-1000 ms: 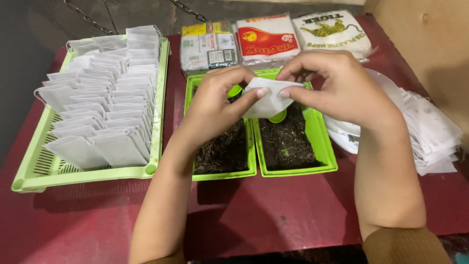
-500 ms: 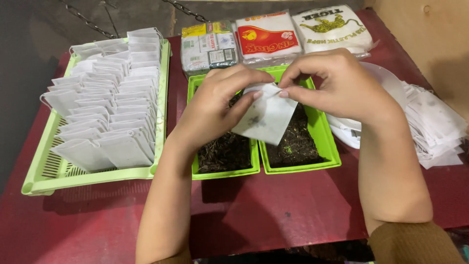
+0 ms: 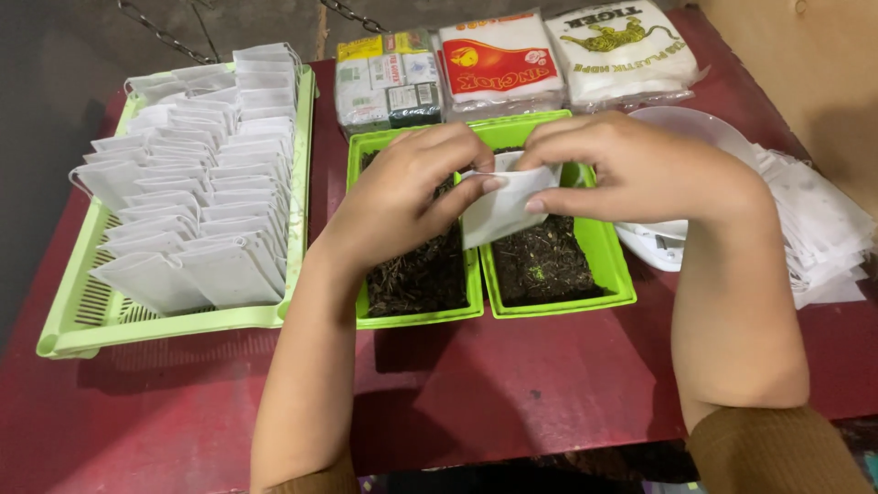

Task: Filling small filter bags with tea leaves using a spoon and weighing them on a digital scale

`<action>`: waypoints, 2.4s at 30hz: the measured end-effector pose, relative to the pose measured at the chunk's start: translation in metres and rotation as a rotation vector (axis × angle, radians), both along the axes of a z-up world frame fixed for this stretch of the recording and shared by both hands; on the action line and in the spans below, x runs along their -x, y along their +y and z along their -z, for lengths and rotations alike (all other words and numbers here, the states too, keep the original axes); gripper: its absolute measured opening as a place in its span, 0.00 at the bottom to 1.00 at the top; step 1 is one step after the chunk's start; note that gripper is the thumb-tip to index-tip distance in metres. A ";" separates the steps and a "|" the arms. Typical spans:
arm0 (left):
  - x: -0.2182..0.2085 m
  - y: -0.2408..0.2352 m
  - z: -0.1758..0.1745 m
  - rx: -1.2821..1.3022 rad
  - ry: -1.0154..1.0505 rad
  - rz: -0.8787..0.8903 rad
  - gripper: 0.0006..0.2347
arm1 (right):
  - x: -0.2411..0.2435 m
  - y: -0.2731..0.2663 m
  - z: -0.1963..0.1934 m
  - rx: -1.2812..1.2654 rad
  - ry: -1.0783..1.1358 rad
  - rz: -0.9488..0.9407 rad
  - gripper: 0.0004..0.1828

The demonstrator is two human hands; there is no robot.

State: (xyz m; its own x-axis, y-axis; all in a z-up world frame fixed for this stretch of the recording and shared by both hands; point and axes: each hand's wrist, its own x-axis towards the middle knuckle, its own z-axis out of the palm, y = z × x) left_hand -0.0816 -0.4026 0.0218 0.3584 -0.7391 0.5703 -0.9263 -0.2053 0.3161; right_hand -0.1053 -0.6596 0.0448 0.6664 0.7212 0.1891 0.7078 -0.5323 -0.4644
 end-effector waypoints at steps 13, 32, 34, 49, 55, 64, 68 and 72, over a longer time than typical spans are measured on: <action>0.002 0.001 0.000 -0.107 0.026 0.012 0.05 | 0.002 -0.001 -0.002 -0.022 0.009 -0.031 0.10; -0.001 0.005 0.002 -0.092 0.002 0.008 0.04 | -0.003 0.012 0.006 0.361 0.096 0.173 0.14; 0.000 0.004 0.001 -0.098 0.004 0.004 0.05 | -0.001 0.012 0.006 0.371 0.116 0.180 0.14; -0.002 -0.002 0.015 0.116 0.366 0.037 0.37 | 0.002 0.005 0.002 -0.135 -0.205 0.054 0.11; -0.012 -0.006 0.025 0.282 0.730 0.079 0.40 | 0.004 0.000 0.001 -0.261 -0.224 0.091 0.10; -0.019 -0.008 0.036 0.335 0.774 0.123 0.38 | -0.002 0.008 0.006 -0.211 -0.247 0.045 0.09; -0.016 -0.003 0.028 0.313 0.564 0.064 0.38 | -0.005 0.007 0.007 -0.189 -0.258 0.043 0.10; -0.009 0.002 0.018 0.262 0.253 0.029 0.26 | -0.013 0.005 0.016 -0.137 -0.256 0.001 0.11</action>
State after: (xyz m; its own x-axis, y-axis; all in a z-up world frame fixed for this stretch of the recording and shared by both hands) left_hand -0.0725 -0.4008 0.0041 0.4936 -0.5917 0.6374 -0.8162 -0.0620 0.5745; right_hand -0.0919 -0.6542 0.0286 0.5847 0.6768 0.4474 0.8111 -0.4773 -0.3380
